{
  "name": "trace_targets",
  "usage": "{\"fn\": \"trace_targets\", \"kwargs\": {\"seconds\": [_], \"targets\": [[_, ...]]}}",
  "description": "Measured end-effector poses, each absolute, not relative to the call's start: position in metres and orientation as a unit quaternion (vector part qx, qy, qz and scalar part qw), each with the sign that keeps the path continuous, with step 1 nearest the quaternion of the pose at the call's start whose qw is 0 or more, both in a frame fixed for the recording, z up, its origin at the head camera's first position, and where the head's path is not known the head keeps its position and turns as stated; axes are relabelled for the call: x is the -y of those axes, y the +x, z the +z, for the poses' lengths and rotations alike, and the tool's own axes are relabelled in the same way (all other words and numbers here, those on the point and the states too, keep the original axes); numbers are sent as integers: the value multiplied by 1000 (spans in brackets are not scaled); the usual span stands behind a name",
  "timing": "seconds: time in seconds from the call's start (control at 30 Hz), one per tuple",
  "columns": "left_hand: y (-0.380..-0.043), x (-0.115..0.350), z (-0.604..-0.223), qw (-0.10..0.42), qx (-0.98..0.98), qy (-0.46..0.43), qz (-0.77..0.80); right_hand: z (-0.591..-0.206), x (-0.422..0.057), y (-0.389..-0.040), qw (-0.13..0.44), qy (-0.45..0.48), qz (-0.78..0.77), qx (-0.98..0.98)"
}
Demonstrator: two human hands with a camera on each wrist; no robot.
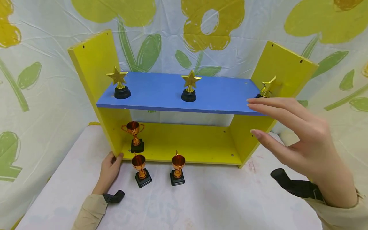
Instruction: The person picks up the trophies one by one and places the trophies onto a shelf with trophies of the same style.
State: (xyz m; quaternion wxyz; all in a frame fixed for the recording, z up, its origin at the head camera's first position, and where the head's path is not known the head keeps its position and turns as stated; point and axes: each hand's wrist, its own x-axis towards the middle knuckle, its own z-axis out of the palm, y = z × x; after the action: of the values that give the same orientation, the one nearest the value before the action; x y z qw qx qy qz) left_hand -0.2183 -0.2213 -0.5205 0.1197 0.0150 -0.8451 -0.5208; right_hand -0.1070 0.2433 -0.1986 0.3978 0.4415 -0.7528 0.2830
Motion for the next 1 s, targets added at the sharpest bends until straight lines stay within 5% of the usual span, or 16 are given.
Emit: {"fn": "trace_targets", "kwargs": {"seconds": [1.0], "targets": [[-217, 222, -518, 118, 843, 13, -525, -270, -204, -106, 371, 384, 379, 756]]}}
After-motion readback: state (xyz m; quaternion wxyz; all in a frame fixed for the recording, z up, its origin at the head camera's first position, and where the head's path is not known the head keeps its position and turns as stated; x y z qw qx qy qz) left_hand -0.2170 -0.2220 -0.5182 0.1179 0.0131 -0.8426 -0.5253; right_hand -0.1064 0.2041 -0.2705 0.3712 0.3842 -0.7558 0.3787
